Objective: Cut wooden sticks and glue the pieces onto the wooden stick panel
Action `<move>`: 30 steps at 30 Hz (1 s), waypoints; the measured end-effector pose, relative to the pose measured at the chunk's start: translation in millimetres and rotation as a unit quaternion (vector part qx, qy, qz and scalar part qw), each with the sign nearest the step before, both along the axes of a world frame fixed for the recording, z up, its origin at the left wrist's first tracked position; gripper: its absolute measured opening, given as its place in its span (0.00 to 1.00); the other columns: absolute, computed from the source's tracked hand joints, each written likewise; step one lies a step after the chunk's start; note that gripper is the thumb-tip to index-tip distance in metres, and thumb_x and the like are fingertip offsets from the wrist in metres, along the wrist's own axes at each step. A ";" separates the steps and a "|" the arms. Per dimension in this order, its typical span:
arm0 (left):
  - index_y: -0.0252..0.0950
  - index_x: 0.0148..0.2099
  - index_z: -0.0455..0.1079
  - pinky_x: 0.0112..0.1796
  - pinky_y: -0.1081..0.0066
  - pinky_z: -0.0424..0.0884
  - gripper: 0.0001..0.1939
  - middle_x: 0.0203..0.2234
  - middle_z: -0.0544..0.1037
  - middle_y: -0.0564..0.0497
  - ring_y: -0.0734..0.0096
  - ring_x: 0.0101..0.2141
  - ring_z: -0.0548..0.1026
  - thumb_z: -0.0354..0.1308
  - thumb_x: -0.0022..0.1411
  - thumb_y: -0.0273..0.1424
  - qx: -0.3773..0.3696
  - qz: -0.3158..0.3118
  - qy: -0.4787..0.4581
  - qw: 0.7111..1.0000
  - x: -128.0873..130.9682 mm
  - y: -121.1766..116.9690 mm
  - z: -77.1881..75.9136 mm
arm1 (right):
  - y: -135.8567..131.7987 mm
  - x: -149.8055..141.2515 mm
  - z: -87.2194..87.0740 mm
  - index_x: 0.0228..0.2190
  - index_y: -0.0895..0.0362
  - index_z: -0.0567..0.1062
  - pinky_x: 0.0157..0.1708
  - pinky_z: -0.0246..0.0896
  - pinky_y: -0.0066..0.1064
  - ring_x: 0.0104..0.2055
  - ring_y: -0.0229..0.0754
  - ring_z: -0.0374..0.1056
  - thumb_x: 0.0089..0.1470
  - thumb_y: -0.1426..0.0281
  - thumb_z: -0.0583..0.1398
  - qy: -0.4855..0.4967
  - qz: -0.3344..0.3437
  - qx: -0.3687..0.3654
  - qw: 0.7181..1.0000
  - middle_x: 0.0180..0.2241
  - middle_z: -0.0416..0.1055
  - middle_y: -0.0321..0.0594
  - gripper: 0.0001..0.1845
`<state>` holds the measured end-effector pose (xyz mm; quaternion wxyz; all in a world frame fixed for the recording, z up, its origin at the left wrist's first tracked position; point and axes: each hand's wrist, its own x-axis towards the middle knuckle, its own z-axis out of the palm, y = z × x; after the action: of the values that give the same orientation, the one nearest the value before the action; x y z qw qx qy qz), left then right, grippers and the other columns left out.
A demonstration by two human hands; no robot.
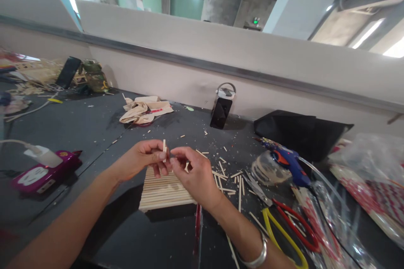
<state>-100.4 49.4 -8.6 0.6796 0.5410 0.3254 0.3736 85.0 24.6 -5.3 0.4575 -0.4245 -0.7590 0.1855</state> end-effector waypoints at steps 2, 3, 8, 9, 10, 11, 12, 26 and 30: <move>0.33 0.32 0.68 0.23 0.74 0.73 0.14 0.24 0.78 0.51 0.69 0.25 0.78 0.65 0.54 0.38 0.006 0.010 -0.004 1.000 -0.4 0.9 -1.1 | 0.1 0.8 -2.0 0.36 0.53 0.75 0.25 0.63 0.27 0.24 0.34 0.66 0.55 0.70 0.59 -0.038 0.008 0.035 0.999 0.27 0.74 0.33 0.06; 0.33 0.32 0.69 0.24 0.74 0.73 0.14 0.23 0.78 0.51 0.70 0.25 0.78 0.65 0.54 0.38 0.010 0.012 -0.005 1.000 -0.5 1.1 -1.4 | 0.4 1.5 -2.8 0.37 0.53 0.75 0.26 0.63 0.28 0.25 0.35 0.66 0.56 0.69 0.59 -0.055 0.009 0.050 0.997 0.27 0.74 0.34 0.06; 0.32 0.31 0.73 0.27 0.73 0.71 0.13 0.22 0.76 0.52 0.73 0.25 0.74 0.66 0.53 0.38 0.033 0.017 -0.011 0.999 -1.3 0.1 -0.7 | 2.2 4.6 -5.0 0.41 0.53 0.73 0.31 0.65 0.31 0.28 0.38 0.68 0.58 0.68 0.57 -0.098 0.007 0.090 0.991 0.27 0.73 0.35 0.09; 0.32 0.31 0.73 0.27 0.73 0.71 0.13 0.22 0.76 0.52 0.74 0.24 0.73 0.66 0.53 0.38 0.035 0.019 -0.012 0.999 -1.6 -0.3 -0.3 | 2.3 4.8 -5.4 0.42 0.53 0.73 0.31 0.65 0.31 0.28 0.38 0.68 0.59 0.68 0.57 -0.105 0.013 0.096 0.990 0.27 0.73 0.35 0.09; 0.32 0.31 0.74 0.27 0.73 0.71 0.13 0.21 0.75 0.53 0.75 0.23 0.72 0.66 0.53 0.38 0.036 0.021 -0.013 0.999 -2.0 -0.6 0.1 | 2.3 4.7 -5.8 0.43 0.53 0.73 0.31 0.65 0.31 0.29 0.38 0.69 0.59 0.68 0.57 -0.111 0.022 0.102 0.988 0.27 0.73 0.35 0.10; 0.32 0.31 0.74 0.27 0.73 0.70 0.13 0.21 0.75 0.53 0.75 0.23 0.72 0.65 0.54 0.38 0.036 0.023 -0.012 0.999 -2.5 -0.9 0.3 | 2.3 4.5 -6.2 0.44 0.53 0.73 0.32 0.65 0.31 0.29 0.38 0.69 0.59 0.69 0.58 -0.115 0.029 0.110 0.987 0.28 0.74 0.35 0.11; 0.32 0.31 0.74 0.27 0.73 0.70 0.12 0.20 0.76 0.52 0.75 0.22 0.72 0.65 0.54 0.38 0.036 0.023 -0.010 0.999 -2.8 -1.0 0.4 | 2.2 4.2 -6.6 0.44 0.54 0.73 0.32 0.65 0.31 0.29 0.38 0.69 0.59 0.69 0.58 -0.117 0.035 0.116 0.986 0.28 0.74 0.36 0.11; 0.33 0.30 0.74 0.26 0.73 0.70 0.11 0.19 0.75 0.53 0.76 0.20 0.71 0.67 0.52 0.37 0.007 0.025 -0.011 1.000 -1.3 0.7 -6.0 | 0.7 0.8 -9.0 0.41 0.56 0.74 0.33 0.65 0.30 0.30 0.38 0.70 0.59 0.70 0.58 -0.103 0.023 0.133 0.985 0.29 0.75 0.38 0.08; 0.32 0.31 0.75 0.26 0.73 0.71 0.12 0.20 0.76 0.52 0.76 0.21 0.72 0.67 0.52 0.37 -0.003 0.022 -0.016 1.000 -1.4 0.9 -5.6 | 0.2 -0.6 -9.5 0.40 0.57 0.74 0.33 0.65 0.31 0.30 0.38 0.70 0.58 0.71 0.58 -0.111 0.015 0.147 0.983 0.28 0.75 0.38 0.08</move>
<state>-101.8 50.2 -14.3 0.6781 0.5255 0.3276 0.3958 84.3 24.8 -14.8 0.4248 -0.3592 -0.8304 0.0301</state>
